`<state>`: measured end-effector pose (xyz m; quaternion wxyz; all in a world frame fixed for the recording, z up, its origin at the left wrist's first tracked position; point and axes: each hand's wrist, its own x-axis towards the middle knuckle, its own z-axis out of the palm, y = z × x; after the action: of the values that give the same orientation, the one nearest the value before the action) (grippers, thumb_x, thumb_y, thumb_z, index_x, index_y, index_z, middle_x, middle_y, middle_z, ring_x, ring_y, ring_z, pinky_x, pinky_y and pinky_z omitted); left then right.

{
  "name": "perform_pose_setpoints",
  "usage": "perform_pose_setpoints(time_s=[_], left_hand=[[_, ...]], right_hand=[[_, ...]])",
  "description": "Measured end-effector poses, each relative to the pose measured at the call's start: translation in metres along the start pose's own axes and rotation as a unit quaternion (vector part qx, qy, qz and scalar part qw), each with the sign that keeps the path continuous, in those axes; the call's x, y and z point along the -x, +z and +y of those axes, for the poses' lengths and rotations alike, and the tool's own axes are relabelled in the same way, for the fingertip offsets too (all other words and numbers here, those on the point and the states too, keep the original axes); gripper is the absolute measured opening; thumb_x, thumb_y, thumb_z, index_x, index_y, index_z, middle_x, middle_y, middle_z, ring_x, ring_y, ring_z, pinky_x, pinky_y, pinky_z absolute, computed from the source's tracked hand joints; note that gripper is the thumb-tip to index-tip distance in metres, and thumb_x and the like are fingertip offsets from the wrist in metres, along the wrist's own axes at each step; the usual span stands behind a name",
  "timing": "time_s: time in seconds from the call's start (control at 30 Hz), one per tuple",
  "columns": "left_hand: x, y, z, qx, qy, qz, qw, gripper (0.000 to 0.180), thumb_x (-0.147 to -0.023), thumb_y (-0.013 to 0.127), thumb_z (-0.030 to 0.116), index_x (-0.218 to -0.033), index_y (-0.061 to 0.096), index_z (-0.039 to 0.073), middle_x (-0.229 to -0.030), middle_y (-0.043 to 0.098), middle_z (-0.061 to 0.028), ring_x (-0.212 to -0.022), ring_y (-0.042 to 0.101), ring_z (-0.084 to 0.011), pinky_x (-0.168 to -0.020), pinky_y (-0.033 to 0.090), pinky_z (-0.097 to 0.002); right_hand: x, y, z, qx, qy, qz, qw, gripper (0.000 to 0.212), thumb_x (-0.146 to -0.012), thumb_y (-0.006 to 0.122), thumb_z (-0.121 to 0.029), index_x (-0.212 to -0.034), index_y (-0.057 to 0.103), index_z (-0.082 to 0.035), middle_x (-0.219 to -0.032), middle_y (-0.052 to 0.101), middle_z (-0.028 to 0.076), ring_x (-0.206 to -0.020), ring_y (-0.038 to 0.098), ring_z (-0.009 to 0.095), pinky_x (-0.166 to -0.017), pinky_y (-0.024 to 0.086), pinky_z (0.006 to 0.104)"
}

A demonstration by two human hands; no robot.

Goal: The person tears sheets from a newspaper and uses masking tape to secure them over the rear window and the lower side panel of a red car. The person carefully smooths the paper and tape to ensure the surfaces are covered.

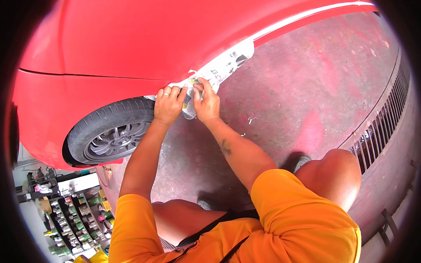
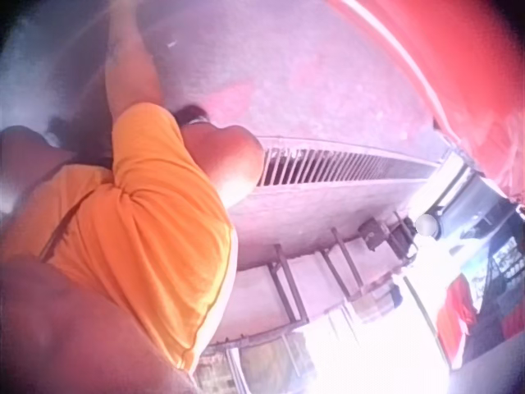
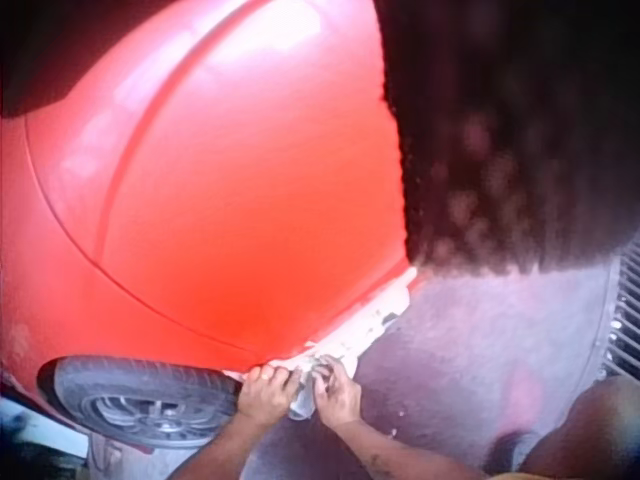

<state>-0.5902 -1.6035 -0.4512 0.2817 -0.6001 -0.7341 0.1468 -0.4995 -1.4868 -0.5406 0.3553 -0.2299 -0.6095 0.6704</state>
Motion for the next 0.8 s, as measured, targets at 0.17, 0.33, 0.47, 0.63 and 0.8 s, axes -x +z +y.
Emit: perform_pose_setpoints(time_s=[0.17, 0.33, 0.47, 0.63, 0.8], left_hand=[[0.008, -0.003, 0.004, -0.061, 0.003, -0.058, 0.996, 0.044, -0.093, 0.067, 0.025, -0.133, 0.073, 0.009, -0.104, 0.063, -0.0035, -0.097, 0.060, -0.0230, -0.086, 0.047, -0.0404], [0.013, -0.008, 0.002, -0.101, 0.025, -0.100, 0.990, 0.048, -0.099, 0.055, 0.022, -0.143, 0.067, 0.009, -0.118, 0.061, -0.0025, -0.109, 0.054, -0.0220, -0.094, 0.043, -0.0367], [0.018, -0.006, 0.003, -0.095, 0.018, -0.130, 0.987, 0.052, -0.100, 0.055, 0.023, -0.149, 0.063, 0.008, -0.125, 0.059, -0.0024, -0.114, 0.052, -0.0222, -0.098, 0.042, -0.0367], [0.015, -0.008, 0.003, -0.092, 0.019, -0.141, 0.986, 0.053, -0.100, 0.054, 0.022, -0.151, 0.060, 0.008, -0.127, 0.059, -0.0031, -0.116, 0.053, -0.0223, -0.099, 0.042, -0.0375], [0.011, -0.012, 0.006, -0.075, 0.009, -0.143, 0.987, 0.054, -0.099, 0.054, 0.022, -0.150, 0.060, 0.005, -0.126, 0.060, -0.0044, -0.117, 0.053, -0.0227, -0.099, 0.042, -0.0379]], right_hand=[[0.009, 0.012, 0.010, -0.021, -0.026, 0.016, 0.999, 0.035, -0.101, 0.067, -0.008, -0.135, 0.059, -0.007, -0.119, 0.078, 0.016, -0.106, 0.076, 0.034, -0.093, 0.058, 0.0401], [0.014, 0.008, 0.015, -0.242, 0.125, 0.021, 0.962, 0.014, -0.107, 0.067, -0.014, -0.118, 0.063, -0.008, -0.102, 0.070, 0.005, -0.096, 0.073, 0.018, -0.084, 0.056, 0.0329], [0.008, 0.015, 0.001, -0.360, 0.272, -0.059, 0.891, 0.012, -0.106, 0.071, -0.023, -0.103, 0.067, -0.013, -0.094, 0.066, -0.002, -0.081, 0.064, 0.011, -0.072, 0.050, 0.0264], [-0.001, 0.027, 0.006, -0.375, 0.368, -0.001, 0.851, 0.022, -0.101, 0.079, -0.023, -0.088, 0.062, -0.016, -0.085, 0.062, -0.006, -0.073, 0.058, 0.008, -0.066, 0.047, 0.0275], [0.005, 0.032, 0.013, -0.354, 0.366, 0.022, 0.861, 0.025, -0.097, 0.084, -0.023, -0.089, 0.061, -0.017, -0.084, 0.063, -0.005, -0.074, 0.058, 0.008, -0.064, 0.046, 0.0265]])
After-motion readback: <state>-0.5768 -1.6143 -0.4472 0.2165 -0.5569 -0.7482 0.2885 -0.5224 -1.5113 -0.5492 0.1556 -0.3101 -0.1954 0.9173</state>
